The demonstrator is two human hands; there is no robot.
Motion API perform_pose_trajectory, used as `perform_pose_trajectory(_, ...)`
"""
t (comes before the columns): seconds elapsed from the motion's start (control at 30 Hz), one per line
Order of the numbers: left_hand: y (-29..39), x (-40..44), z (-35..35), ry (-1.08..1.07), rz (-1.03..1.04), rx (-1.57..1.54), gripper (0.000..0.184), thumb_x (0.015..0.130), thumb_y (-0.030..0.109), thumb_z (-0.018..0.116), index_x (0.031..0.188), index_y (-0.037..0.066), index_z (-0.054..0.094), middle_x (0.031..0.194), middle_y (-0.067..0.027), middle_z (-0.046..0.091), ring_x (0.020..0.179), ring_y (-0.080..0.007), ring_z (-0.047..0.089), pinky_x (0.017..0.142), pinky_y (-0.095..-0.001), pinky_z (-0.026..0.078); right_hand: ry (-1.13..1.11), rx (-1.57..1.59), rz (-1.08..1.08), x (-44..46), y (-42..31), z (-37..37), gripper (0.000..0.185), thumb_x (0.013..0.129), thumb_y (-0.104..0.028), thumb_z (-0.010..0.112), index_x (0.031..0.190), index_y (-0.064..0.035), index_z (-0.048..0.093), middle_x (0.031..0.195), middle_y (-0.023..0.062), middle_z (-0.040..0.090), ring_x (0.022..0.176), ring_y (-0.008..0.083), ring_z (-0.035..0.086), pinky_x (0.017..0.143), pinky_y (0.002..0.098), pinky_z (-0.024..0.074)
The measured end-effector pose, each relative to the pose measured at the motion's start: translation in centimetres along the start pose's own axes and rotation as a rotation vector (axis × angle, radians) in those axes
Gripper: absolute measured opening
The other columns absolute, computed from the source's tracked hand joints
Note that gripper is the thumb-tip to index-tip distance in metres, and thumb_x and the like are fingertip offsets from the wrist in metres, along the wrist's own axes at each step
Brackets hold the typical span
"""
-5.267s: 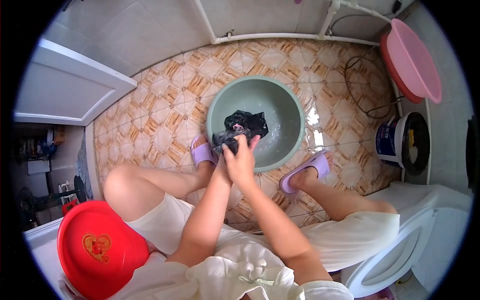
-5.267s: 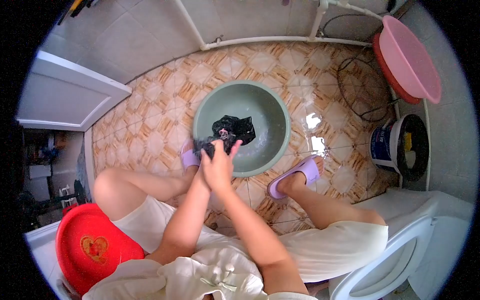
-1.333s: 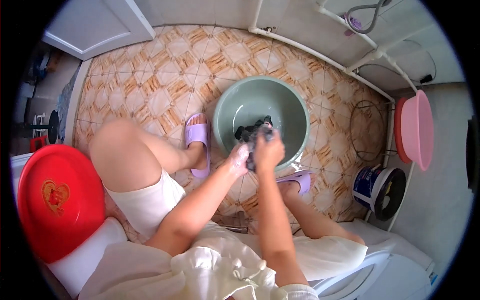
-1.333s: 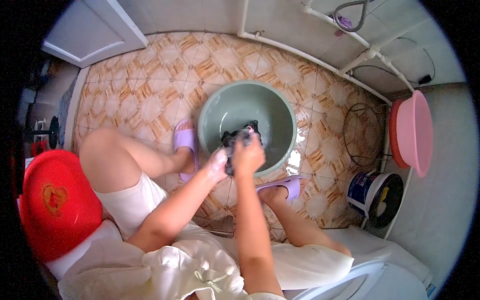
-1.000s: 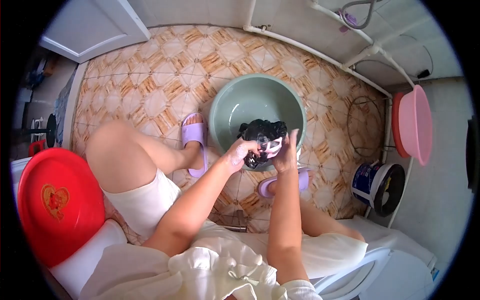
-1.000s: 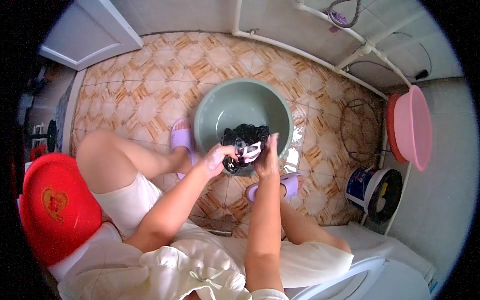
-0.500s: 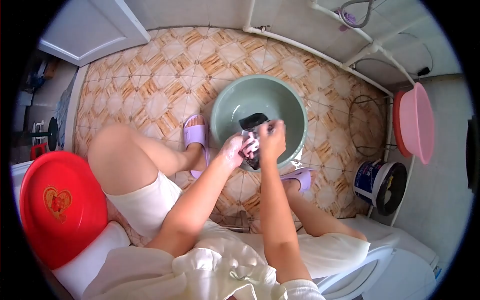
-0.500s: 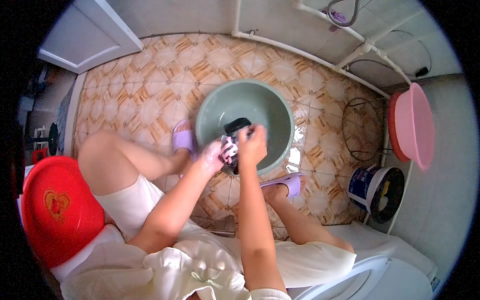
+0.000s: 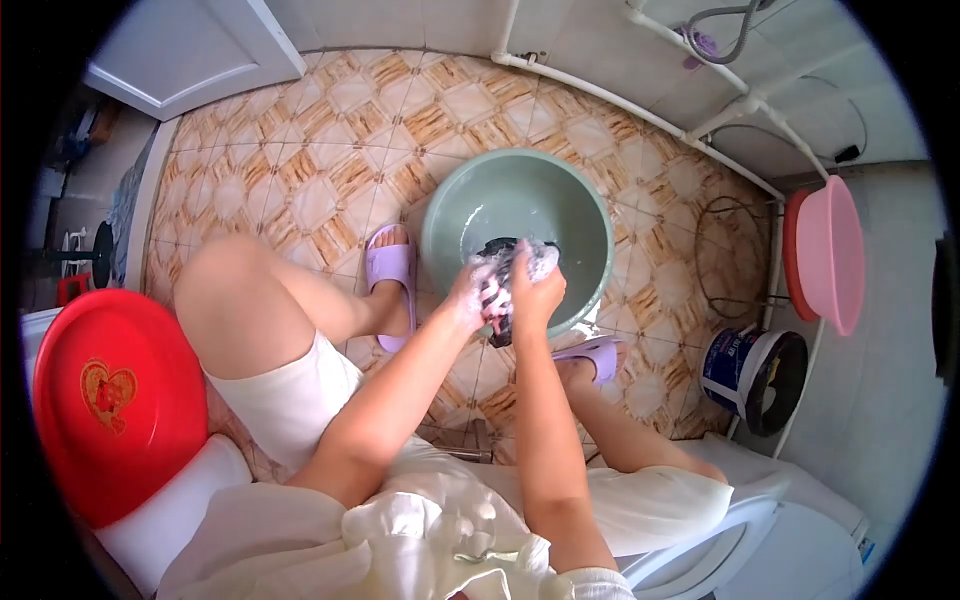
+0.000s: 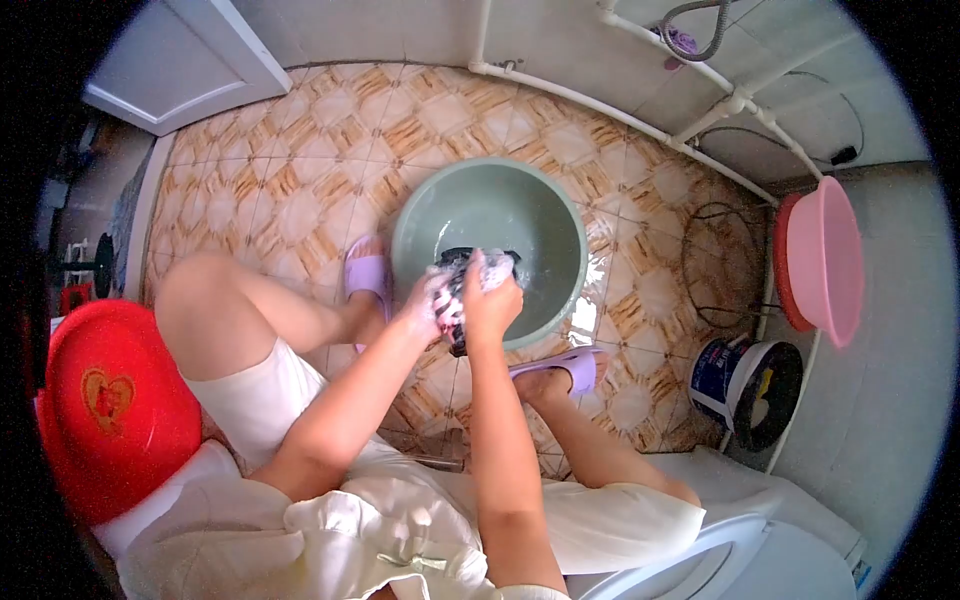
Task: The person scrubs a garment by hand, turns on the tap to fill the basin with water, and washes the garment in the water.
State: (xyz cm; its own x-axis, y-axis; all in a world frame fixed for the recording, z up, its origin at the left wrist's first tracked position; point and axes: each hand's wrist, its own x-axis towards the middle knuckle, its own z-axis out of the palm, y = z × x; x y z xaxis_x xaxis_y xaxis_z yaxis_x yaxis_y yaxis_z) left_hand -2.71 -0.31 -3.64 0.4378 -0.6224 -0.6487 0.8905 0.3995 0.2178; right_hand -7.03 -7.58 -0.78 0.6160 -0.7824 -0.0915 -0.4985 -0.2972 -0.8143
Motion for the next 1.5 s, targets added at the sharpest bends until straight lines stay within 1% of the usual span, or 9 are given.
perform_pose_trajectory(0.07,-0.3,-0.2,0.1,0.041,0.072,0.099,0.034,0.089,0.022,0.046,0.057,0.010,0.043,0.039,-0.0008,0.032,0.026,-0.0144,0.029,0.029,-0.0300,0.028,0.180,0.201,0.049,0.6,1.4,0.7,0.032,0.080,-0.032,0.063,0.090,-0.0016,0.059,0.077,0.0213,0.062,0.076,0.0388,0.060,0.070,0.0421,0.0457)
perform_pose_trajectory(0.17,0.6,-1.7,1.5,0.057,0.122,0.174,0.035,0.086,0.031,0.046,0.059,0.008,0.045,0.040,-0.0021,0.035,0.026,-0.0150,0.029,0.026,-0.0295,0.025,0.122,0.371,0.044,-0.2,1.9,1.3,0.047,0.077,-0.026,0.068,0.112,0.0006,0.051,0.095,0.0191,0.061,0.088,0.0300,0.059,0.081,0.0361,0.0441)
perform_pose_trajectory(0.23,2.0,-1.6,2.8,0.084,0.046,0.001,0.038,0.084,0.041,0.052,0.071,0.005,0.054,0.053,-0.0049,0.049,0.039,-0.0179,0.046,0.037,-0.0299,0.041,-0.127,0.839,0.205,-1.9,-1.7,-0.4,0.067,0.070,-0.015,0.075,0.125,0.0029,0.041,0.110,0.0141,0.056,0.099,0.0213,0.054,0.088,0.0308,0.0416)
perform_pose_trajectory(0.3,2.7,-2.3,4.5,-0.014,0.109,-0.117,0.038,0.085,0.043,0.055,0.087,0.004,0.059,0.076,-0.0053,0.060,0.062,-0.0188,0.059,0.057,-0.0311,0.052,-0.168,0.681,0.198,-2.8,-1.7,-0.3,0.057,0.069,-0.012,0.075,0.116,0.0028,0.047,0.106,0.0135,0.056,0.097,0.0200,0.054,0.086,0.0300,0.0420)
perform_pose_trajectory(0.6,1.1,-0.6,2.3,-0.321,0.282,-0.128,0.019,0.088,0.018,0.055,0.100,0.003,0.059,0.087,-0.0036,0.059,0.076,-0.0126,0.058,0.067,-0.0281,0.050,0.065,0.344,-0.213,-0.9,-1.6,-0.2,0.028,0.070,-0.014,0.066,0.088,0.0044,0.057,0.079,0.0213,0.060,0.074,0.0333,0.061,0.070,0.0392,0.0461)
perform_pose_trajectory(0.8,-0.1,0.5,3.0,-0.092,0.970,0.819,0.028,0.088,0.007,0.052,0.115,0.003,0.052,0.094,-0.0023,0.059,0.086,-0.0124,0.055,0.081,-0.0240,0.044,0.110,0.692,0.196,2.6,-1.1,-1.3,0.022,0.081,-0.013,0.060,0.091,0.0065,0.062,0.083,0.0093,0.065,0.071,0.0155,0.059,0.067,0.0299,0.0468)
perform_pose_trajectory(1.0,-0.2,1.5,2.2,-0.058,0.698,0.554,0.020,0.089,0.014,0.055,0.097,-0.004,0.060,0.087,-0.0043,0.062,0.076,-0.0097,0.055,0.069,-0.0255,0.047,-0.073,0.616,-0.036,1.2,0.1,-0.8,0.023,0.091,-0.015,0.049,0.101,0.0038,0.058,0.095,0.0099,0.060,0.089,0.0175,0.055,0.081,0.0288,0.0418)
perform_pose_trajectory(1.2,1.6,0.1,5.9,0.075,0.577,0.489,0.027,0.091,0.029,0.053,0.083,0.004,0.060,0.075,0.0009,0.055,0.064,-0.0060,0.049,0.058,-0.0248,0.042,-0.311,0.777,-0.222,2.0,2.5,-2.1,0.046,0.071,-0.019,0.067,0.112,-0.0028,0.054,0.116,0.0100,0.054,0.107,0.0193,0.049,0.097,0.0319,0.0343)
perform_pose_trajectory(1.5,5.6,-0.8,7.1,-0.038,0.650,0.337,0.021,0.091,0.022,0.054,0.096,0.002,0.059,0.090,-0.0047,0.061,0.082,-0.0133,0.058,0.074,-0.0281,0.048,-0.404,0.567,0.037,2.5,6.2,-3.1,0.023,0.078,-0.001,0.055,0.100,0.0011,0.060,0.091,0.0029,0.062,0.086,0.0107,0.054,0.081,0.0254,0.0420)
